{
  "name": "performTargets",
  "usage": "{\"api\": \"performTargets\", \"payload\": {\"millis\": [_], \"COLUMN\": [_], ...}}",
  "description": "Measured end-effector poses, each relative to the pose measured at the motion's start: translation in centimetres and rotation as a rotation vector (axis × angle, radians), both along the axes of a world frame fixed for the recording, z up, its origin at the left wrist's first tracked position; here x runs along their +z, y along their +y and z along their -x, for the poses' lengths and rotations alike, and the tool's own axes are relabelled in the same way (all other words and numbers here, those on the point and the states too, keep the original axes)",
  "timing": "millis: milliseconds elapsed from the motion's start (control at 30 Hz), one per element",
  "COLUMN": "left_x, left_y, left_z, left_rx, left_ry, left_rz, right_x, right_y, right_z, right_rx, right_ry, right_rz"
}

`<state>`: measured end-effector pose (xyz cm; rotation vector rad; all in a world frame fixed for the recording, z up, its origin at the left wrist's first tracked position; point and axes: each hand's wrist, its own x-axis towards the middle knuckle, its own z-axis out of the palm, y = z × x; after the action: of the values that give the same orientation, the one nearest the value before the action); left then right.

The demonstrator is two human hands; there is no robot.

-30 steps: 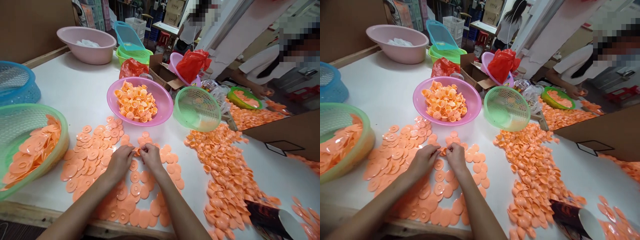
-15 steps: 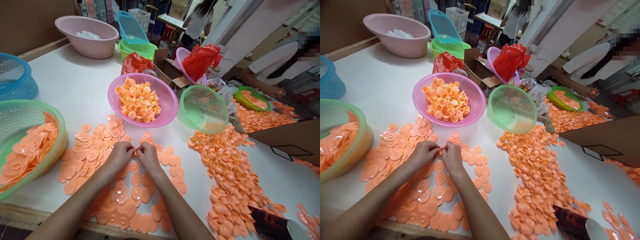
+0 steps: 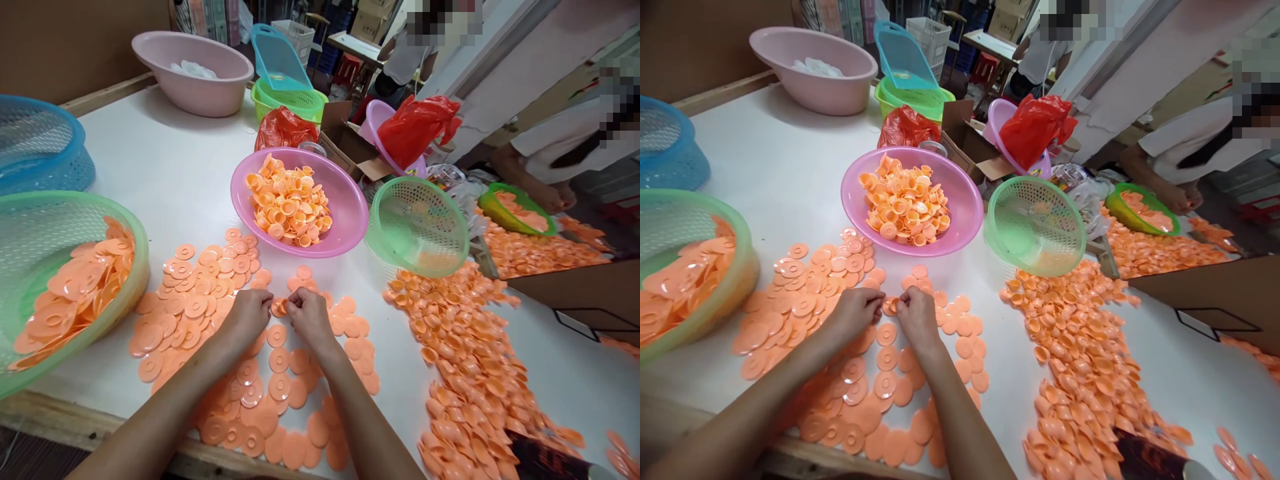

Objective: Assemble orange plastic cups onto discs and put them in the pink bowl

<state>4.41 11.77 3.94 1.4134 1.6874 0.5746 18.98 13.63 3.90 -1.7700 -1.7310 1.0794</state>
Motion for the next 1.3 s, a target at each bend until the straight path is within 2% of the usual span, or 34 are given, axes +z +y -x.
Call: {"api": "performTargets", "payload": {"millis": [133,233,333,500,633,800,833,1000,1133,1200,1300], "left_x": [0.1,1.2,2.1,0.6,-0.1,0.5,0.4,-0.4,-0.2,0.1,0.8], "left_y": [0.6,1.2,1.6,1.6,1.6,2.3,2.2,0.5,-0.8,-1.7,-3.7], "left_z": [0.1,0.5,0.6,-0.5,-1.2,-1.0,-1.0,-1.2,-1.4,-1.4,-1.5], "left_rx": [-0.08,-0.137,-0.136,-0.045,0.011,-0.058,-0.058,0.016,0.014,0.076,0.071], "left_ry": [0.027,0.044,0.064,-0.009,0.004,-0.031,-0.022,0.078,0.128,0.018,-0.306], "left_rz": [0.04,0.085,0.039,0.049,-0.024,0.188,0.17,-0.114,-0.245,-0.291,-0.218], "right_x": [0.1,0.3,0.4,0.1,-0.2,-0.7,-0.9,-1.7,-1.3,-0.9,-0.5], "right_y": [-0.1,0.0,0.1,0.0,0.3,0.6,0.4,-0.9,-2.2,-3.6,-6.4], "right_z": [0.4,0.8,1.0,0.8,0.6,0.5,0.6,0.9,0.8,0.4,-0.5], "right_rx": [0.013,0.08,0.135,0.114,0.072,0.067,0.056,-0.022,-0.017,-0.035,-0.093], "right_ry": [-0.057,-0.143,-0.19,-0.114,-0.027,-0.012,0.0,0.033,0.093,0.173,0.275], "right_rz": [-0.029,-0.102,-0.128,-0.116,-0.062,0.025,0.005,-0.137,-0.185,-0.261,-0.368]}}
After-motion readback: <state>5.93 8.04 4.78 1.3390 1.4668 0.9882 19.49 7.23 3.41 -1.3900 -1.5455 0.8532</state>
